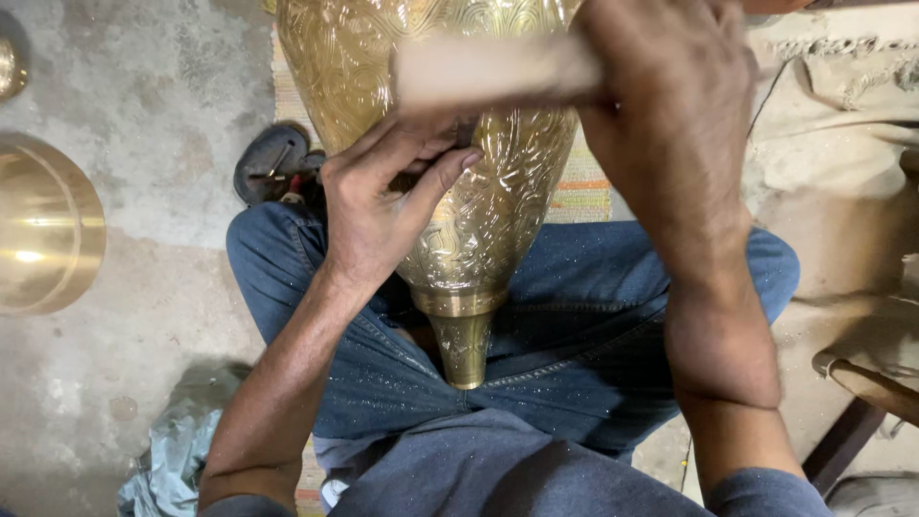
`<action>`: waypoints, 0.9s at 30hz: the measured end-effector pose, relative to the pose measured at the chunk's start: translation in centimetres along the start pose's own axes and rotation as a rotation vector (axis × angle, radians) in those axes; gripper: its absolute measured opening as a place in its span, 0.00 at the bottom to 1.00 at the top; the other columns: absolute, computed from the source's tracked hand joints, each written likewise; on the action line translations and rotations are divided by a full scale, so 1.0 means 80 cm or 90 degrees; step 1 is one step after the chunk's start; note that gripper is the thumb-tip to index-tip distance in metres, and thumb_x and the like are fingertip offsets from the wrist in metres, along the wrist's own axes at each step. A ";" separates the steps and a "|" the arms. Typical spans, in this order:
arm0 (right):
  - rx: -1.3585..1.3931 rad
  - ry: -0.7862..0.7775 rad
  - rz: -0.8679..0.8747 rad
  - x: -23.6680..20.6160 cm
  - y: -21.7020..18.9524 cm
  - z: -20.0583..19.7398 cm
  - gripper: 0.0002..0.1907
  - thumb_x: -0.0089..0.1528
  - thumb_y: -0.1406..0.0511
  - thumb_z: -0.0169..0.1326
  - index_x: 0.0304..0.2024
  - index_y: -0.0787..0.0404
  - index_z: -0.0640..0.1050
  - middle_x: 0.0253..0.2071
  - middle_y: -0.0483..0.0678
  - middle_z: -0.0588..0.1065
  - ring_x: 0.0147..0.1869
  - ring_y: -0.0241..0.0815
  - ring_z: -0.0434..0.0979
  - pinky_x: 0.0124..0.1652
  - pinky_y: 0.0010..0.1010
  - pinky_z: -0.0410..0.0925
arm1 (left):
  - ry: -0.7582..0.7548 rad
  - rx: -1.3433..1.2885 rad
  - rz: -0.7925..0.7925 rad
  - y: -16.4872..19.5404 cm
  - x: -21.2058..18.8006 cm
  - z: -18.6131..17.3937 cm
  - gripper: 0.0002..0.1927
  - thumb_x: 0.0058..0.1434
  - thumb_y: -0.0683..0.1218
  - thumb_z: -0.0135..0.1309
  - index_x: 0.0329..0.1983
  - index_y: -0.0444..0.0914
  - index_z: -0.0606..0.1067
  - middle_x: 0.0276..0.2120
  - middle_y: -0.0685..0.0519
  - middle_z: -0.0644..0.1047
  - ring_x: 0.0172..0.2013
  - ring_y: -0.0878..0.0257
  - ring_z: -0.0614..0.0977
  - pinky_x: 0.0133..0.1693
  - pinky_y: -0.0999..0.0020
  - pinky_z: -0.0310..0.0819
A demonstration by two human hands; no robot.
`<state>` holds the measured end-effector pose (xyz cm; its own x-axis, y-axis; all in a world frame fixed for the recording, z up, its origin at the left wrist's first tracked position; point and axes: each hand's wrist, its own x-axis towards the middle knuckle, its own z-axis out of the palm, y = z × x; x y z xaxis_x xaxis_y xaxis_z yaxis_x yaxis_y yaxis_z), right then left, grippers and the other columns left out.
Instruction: The person sits cross-legged on the floor with a large engraved brass vase resting on their lap. They hold a small chisel against the vase's embossed floral surface with one hand and strike it with a wooden mallet in the other hand, repositioning the chisel repeatedly to work the pattern across the vase.
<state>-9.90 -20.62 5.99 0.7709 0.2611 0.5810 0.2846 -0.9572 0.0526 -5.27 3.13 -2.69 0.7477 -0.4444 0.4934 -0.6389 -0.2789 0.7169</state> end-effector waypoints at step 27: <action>0.021 -0.037 -0.015 -0.022 0.029 0.025 0.12 0.63 0.72 0.63 0.44 0.61 0.73 0.42 0.46 0.78 0.47 0.43 0.80 0.53 0.42 0.71 | -0.001 0.016 -0.015 0.011 0.006 -0.005 0.11 0.65 0.42 0.69 0.47 0.34 0.80 0.43 0.48 0.83 0.43 0.61 0.89 0.45 0.70 0.90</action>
<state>-9.46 -23.07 3.46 0.7950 0.2918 0.5318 0.3217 -0.9461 0.0382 -5.41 2.98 -1.65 0.7621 -0.4394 0.4756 -0.6257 -0.3108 0.7155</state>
